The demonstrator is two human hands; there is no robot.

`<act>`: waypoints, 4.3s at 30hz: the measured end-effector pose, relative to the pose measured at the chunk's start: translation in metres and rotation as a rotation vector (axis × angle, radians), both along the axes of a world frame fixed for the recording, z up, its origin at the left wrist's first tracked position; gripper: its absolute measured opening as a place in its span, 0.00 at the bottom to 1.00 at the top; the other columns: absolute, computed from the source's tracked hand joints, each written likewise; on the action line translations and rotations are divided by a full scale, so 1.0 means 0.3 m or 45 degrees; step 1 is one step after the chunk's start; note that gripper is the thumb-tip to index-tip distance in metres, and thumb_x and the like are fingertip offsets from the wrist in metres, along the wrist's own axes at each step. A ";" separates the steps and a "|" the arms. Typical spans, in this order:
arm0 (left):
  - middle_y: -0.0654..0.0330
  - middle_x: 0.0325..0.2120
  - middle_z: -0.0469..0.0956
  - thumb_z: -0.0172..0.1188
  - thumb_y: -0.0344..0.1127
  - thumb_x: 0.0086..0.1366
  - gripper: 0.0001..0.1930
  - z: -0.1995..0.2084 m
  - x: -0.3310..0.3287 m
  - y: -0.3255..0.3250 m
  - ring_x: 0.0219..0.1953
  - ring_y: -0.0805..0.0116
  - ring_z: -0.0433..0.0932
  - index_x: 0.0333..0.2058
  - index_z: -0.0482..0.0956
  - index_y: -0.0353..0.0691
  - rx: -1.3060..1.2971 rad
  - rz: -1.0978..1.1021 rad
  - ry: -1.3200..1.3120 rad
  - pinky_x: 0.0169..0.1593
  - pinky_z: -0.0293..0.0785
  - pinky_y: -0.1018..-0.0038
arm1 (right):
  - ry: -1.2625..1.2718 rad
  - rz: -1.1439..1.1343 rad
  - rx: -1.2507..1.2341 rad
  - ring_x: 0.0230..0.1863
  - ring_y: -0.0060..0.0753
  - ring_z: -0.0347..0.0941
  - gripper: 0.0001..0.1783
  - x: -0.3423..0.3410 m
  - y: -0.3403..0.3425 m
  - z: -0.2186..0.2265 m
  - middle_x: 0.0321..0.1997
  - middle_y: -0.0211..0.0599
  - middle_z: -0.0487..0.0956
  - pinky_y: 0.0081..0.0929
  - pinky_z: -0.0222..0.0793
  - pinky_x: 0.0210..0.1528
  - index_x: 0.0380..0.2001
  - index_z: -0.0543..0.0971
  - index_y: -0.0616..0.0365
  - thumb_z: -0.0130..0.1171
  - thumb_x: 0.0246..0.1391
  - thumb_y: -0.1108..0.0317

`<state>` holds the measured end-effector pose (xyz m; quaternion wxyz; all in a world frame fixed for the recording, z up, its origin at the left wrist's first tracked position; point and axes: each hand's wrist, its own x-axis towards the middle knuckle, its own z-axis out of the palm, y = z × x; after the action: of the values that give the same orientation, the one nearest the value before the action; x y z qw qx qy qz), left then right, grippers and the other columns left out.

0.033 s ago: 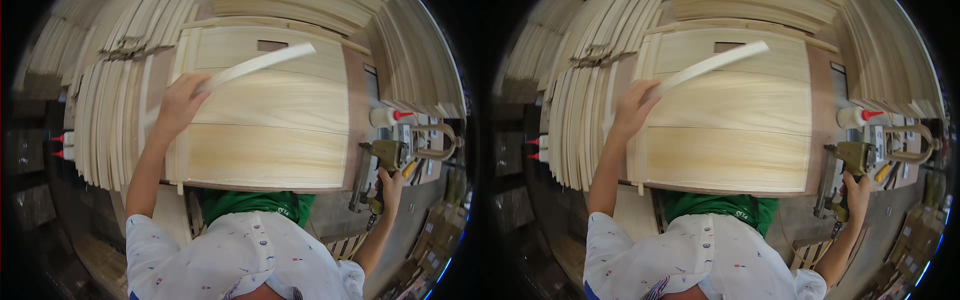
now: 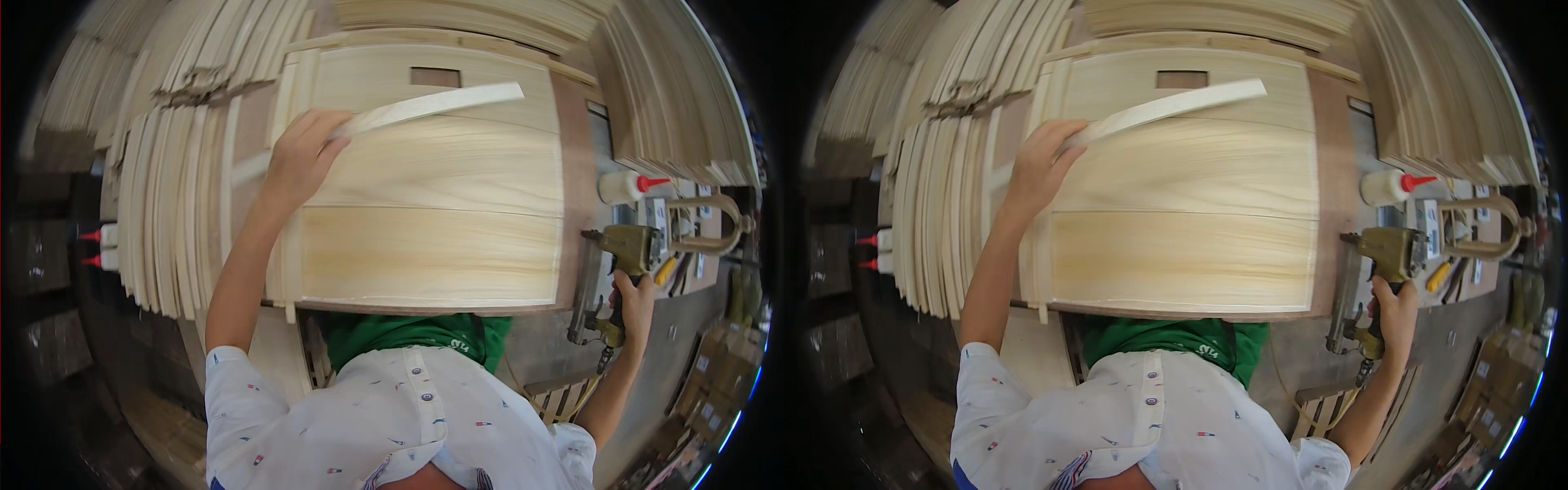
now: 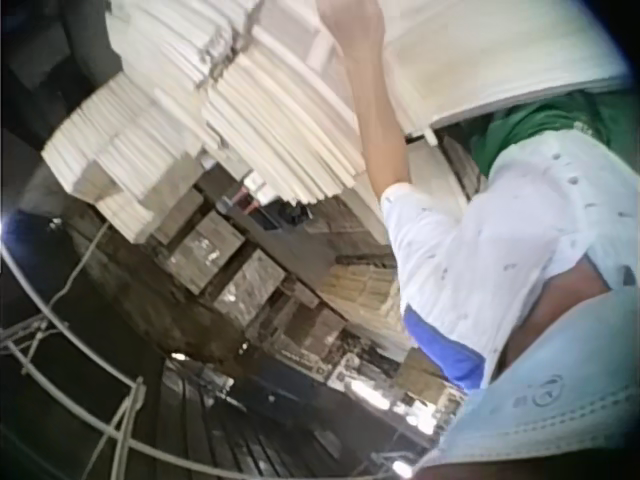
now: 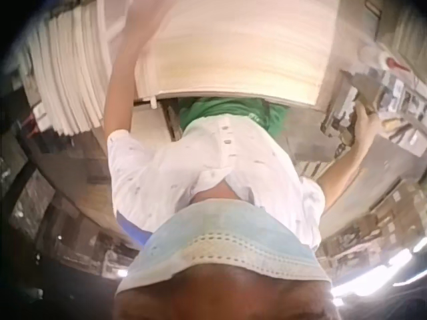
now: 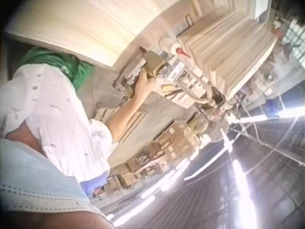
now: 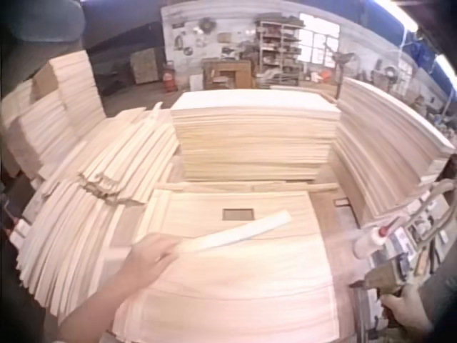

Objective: Assembling wooden panels and frames using wood glue and a pneumatic nail gun.

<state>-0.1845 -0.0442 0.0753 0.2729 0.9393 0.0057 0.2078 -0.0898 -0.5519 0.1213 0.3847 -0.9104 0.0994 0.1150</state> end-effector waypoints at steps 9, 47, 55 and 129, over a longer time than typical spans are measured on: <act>0.54 0.41 0.79 0.60 0.31 0.59 0.12 -0.236 0.579 -0.021 0.46 0.54 0.72 0.42 0.81 0.38 0.225 -0.182 -0.360 0.53 0.67 0.63 | 0.067 -0.007 -0.018 0.15 0.24 0.68 0.13 0.005 -0.018 -0.015 0.19 0.32 0.73 0.25 0.63 0.18 0.29 0.74 0.68 0.60 0.51 0.65; 0.58 0.37 0.77 0.63 0.31 0.55 0.06 -0.363 0.713 0.203 0.43 0.57 0.72 0.31 0.85 0.38 0.029 -0.098 -0.252 0.50 0.68 0.65 | 0.135 0.004 -0.080 0.14 0.23 0.68 0.12 0.026 0.013 0.004 0.15 0.29 0.72 0.24 0.61 0.18 0.25 0.75 0.64 0.60 0.50 0.63; 0.55 0.53 0.73 0.65 0.42 0.57 0.15 -0.342 0.721 0.172 0.56 0.54 0.69 0.39 0.82 0.39 0.176 -0.111 -0.196 0.60 0.56 0.60 | 0.108 0.096 0.062 0.16 0.23 0.71 0.11 0.119 0.136 0.146 0.17 0.33 0.75 0.24 0.64 0.20 0.27 0.76 0.66 0.60 0.49 0.66; 0.68 0.67 0.58 0.44 0.58 0.69 0.29 -0.298 0.300 0.308 0.69 0.62 0.51 0.63 0.65 0.49 0.526 0.474 0.369 0.68 0.41 0.49 | -0.112 1.251 0.095 0.18 0.27 0.74 0.12 0.482 1.582 0.049 0.22 0.38 0.77 0.25 0.72 0.21 0.27 0.77 0.68 0.59 0.47 0.66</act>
<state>-0.0944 0.0483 -0.0141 0.0299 0.9775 0.1741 0.1150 0.0548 -0.0773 0.1361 0.3212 -0.8392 -0.3623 0.2477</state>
